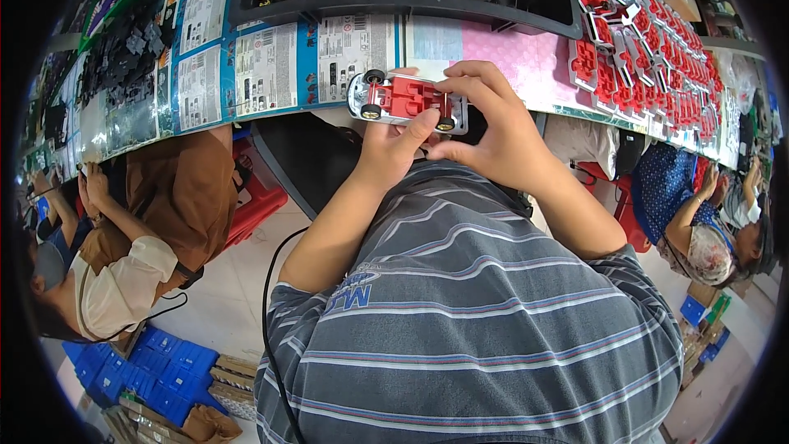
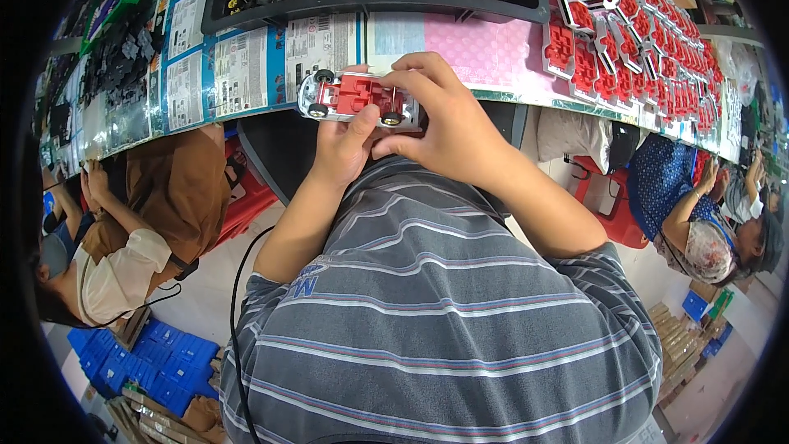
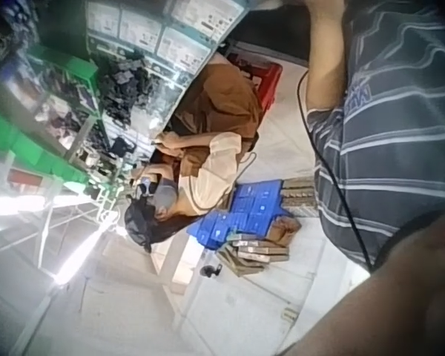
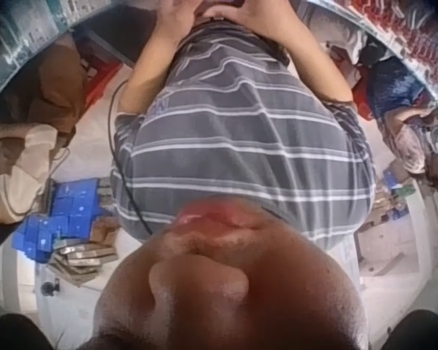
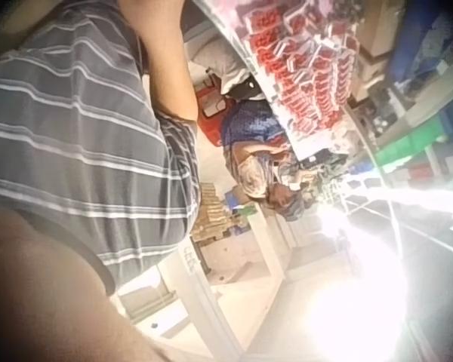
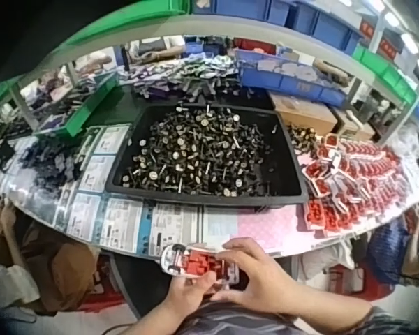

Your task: The person assembles toy cars by taking car chassis, inserting wheel axles from a tray into the car bodies by hand, and placing the assembled cars onto the workstation.

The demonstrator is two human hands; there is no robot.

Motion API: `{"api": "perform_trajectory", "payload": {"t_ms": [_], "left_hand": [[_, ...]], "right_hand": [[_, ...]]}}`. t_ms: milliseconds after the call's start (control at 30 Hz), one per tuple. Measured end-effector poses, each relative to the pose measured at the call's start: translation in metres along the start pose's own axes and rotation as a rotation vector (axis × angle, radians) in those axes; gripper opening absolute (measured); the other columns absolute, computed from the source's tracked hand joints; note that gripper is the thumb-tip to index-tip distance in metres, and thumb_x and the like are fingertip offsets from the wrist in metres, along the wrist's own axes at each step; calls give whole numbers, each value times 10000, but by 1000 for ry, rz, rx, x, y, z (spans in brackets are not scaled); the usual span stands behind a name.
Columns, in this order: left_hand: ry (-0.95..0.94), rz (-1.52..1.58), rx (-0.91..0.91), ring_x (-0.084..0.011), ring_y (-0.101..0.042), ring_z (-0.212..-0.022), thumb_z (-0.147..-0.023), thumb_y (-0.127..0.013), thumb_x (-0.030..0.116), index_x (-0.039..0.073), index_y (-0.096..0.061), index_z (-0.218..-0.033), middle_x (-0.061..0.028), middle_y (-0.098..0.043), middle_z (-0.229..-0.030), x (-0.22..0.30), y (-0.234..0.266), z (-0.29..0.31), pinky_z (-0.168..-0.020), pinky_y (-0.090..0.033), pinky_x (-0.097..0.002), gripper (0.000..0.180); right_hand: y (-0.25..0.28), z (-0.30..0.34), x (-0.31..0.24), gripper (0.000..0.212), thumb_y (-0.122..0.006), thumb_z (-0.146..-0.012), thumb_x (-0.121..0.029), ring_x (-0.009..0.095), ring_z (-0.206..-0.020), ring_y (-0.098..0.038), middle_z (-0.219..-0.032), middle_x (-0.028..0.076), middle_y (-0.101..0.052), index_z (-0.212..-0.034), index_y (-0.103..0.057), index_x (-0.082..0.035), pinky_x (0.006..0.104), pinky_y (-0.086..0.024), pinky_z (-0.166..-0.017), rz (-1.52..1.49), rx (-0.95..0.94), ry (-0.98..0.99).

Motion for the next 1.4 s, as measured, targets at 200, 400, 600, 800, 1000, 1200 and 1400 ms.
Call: {"api": "perform_trajectory", "payload": {"t_ms": [200, 400, 600, 800, 1000, 1200, 1400], "left_hand": [[-148, 71, 204, -291, -589, -1221, -1049, -509, 205, 47, -412, -1387, -161, -569, -1317, 20, 59, -3, -1043, -485, -482, 386], [-217, -199, 462, -220, -633, -1110, -1036, -541, 174, 65, -455, -1343, -128, -596, -1260, 96, 155, -14, -887, -568, -417, 337], [-94, -500, 723, -123, -648, -731, -1011, -603, 293, 59, -584, -1135, -61, -695, -958, 163, 259, -28, -565, -472, -240, 266], [121, -725, 862, -99, -612, -661, -1023, -552, 379, 80, -599, -1097, -35, -680, -868, 199, 285, -37, -537, -461, -227, 312], [-187, -1834, 985, -273, -641, -948, -974, -590, 452, -58, -605, -1178, -140, -662, -1025, 197, 188, -12, -885, -491, -325, 550], [31, -202, -116, -76, -443, -643, -983, -542, 522, -36, -502, -1324, -124, -634, -1136, 59, 27, -12, -535, -322, -206, 655], [-55, 237, -11, -254, -611, -1095, -1000, -553, 425, 77, -267, -1523, -227, -540, -1321, 15, -26, -32, -924, -534, -395, 690]], "right_hand": [[56, 10, 23, 369, -832, -757, -131, 294, -975, -655, -1052, 147, -671, -1052, -666, 17, 358, -527, -848, 190, 197, -76], [109, 59, 89, 331, -780, -815, -130, 339, -995, -640, -1140, 173, -620, -1090, -655, 6, 397, -521, -843, 676, 396, -413], [110, 62, 110, 343, -772, -747, -66, 356, -1050, -586, -1129, 165, -604, -1069, -674, 4, 431, -479, -924, 789, 343, -387], [111, 65, 113, 233, -736, -739, 20, 326, -966, -594, -1020, 117, -636, -968, -687, 21, 422, -482, -877, 889, 444, -172], [126, 80, 59, 192, -773, -783, 15, 273, -863, -664, -975, 140, -671, -950, -687, 56, 329, -529, -773, 784, 684, -239], [108, 69, -10, 198, -774, -797, 20, 266, -885, -628, -1002, 140, -637, -966, -677, 58, 336, -512, -756, 633, 744, -59], [83, -19, -16, 246, -811, -780, -134, 268, -850, -649, -970, 126, -676, -938, -678, -1, 349, -524, -732, 131, 194, 237]]}}
Point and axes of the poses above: each hand's wrist, its own z-axis away from the middle knuckle, its own y-axis out of the back of the hand, x = y × z, the point moved 2 cm from there along -z, towards the middle knuckle
